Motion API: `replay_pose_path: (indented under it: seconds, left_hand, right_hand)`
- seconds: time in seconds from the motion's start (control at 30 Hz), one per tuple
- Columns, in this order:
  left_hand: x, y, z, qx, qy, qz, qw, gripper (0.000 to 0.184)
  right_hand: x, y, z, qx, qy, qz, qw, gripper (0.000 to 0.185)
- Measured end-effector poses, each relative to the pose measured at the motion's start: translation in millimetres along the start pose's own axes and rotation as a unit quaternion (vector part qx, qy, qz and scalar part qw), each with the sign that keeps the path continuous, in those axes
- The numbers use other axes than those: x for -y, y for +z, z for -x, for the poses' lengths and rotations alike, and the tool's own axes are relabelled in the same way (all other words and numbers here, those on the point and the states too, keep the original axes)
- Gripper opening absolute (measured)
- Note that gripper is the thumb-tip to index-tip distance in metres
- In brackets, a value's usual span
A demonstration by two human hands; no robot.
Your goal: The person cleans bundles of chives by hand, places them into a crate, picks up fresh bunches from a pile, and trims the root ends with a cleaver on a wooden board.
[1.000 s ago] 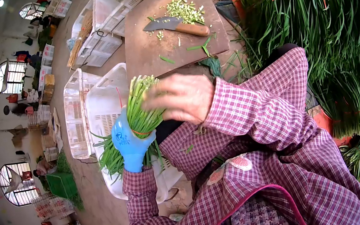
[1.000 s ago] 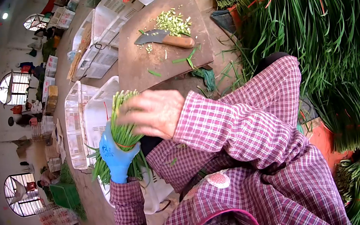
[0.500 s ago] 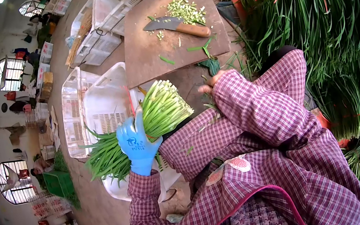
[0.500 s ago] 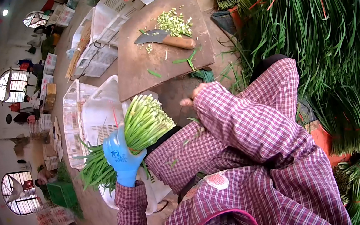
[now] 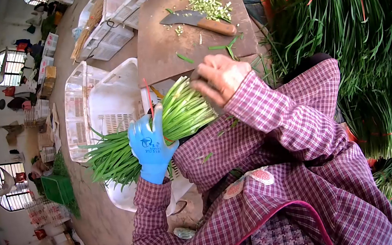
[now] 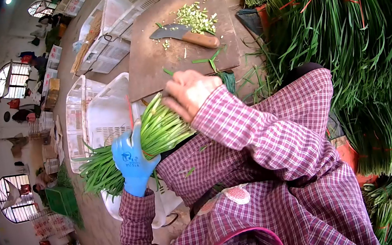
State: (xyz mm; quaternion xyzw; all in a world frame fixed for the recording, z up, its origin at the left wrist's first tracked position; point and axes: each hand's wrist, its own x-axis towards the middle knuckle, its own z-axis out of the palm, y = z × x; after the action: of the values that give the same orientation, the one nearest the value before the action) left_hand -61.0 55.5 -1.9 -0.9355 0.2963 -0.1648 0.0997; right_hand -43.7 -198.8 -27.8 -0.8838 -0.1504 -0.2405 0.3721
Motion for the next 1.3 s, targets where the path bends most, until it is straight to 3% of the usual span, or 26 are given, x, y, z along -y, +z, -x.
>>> replay_pose_path:
  seconds: [0.23,0.43,0.57,0.67,0.7,0.77,0.83,0.9,0.93,0.97,1.0,1.07,1.1,1.13,1.17,1.23,1.27,1.3]
  left_hand:
    - [-4,3,0,0.02,-0.009,-0.02,1.0,0.098]
    - [-3,6,2,0.038,-0.022,-0.003,0.999,0.104]
    - [3,5,7,-0.006,-0.019,0.003,1.0,0.098]
    - [11,5,12,-0.026,-0.03,0.055,0.998,0.096]
    - [16,4,13,-0.031,-0.041,0.089,0.995,0.096]
    - [28,4,14,-0.039,-0.018,0.112,0.993,0.094]
    - [35,6,16,-0.034,-0.06,0.194,0.979,0.093]
    - [44,14,17,-0.039,-0.052,0.213,0.975,0.094]
    - [46,19,19,-0.045,-0.076,0.269,0.959,0.094]
    - [48,21,20,-0.051,-0.1,0.324,0.939,0.095]
    - [49,17,21,-0.038,-0.081,0.274,0.958,0.095]
    - [51,16,17,-0.028,-0.093,0.3,0.949,0.095]
    - [49,15,19,-0.01,-0.109,0.33,0.938,0.094]
    - [46,12,18,-0.014,-0.118,0.342,0.932,0.094]
    - [47,14,17,-0.013,-0.115,0.339,0.934,0.094]
    - [50,15,15,-0.024,-0.091,0.325,0.941,0.093]
    - [49,15,14,-0.019,-0.098,0.347,0.932,0.093]
    - [49,14,13,-0.021,-0.095,0.347,0.933,0.093]
  right_hand:
    - [22,25,-11,0.085,0.052,0.029,0.995,0.039]
    - [19,36,-16,0.084,0.057,-0.009,0.995,0.026]
    - [-14,6,-23,0.053,0.147,0.133,0.979,0.024]
    - [-50,-13,-19,0.076,0.142,0.203,0.966,0.025]
    - [-43,-23,-21,0.073,0.167,0.169,0.968,0.022]
    - [-30,-33,-24,-0.034,0.055,0.093,0.994,0.023]
    - [5,-35,-25,-0.031,0.001,0.036,0.999,0.034]
    - [12,-5,-8,-0.042,-0.138,-0.102,0.984,0.05]
    - [-2,18,3,0.048,-0.188,-0.119,0.974,0.057]
    - [-21,50,22,0.088,-0.099,-0.068,0.989,0.054]
    - [-27,41,32,0.238,0.08,0.034,0.967,0.05]
    - [-65,56,31,0.322,0.055,0.095,0.94,0.04]
    - [-40,28,27,0.173,0.035,0.016,0.984,0.039]
    - [-12,0,11,0.127,0.041,-0.02,0.991,0.04]
    - [2,-2,3,0.004,-0.028,-0.051,0.998,0.043]
    - [17,-2,-2,-0.033,-0.151,-0.162,0.975,0.048]
    - [4,15,3,0.019,-0.197,-0.19,0.962,0.05]
    - [-14,49,17,0.024,-0.117,-0.106,0.987,0.046]
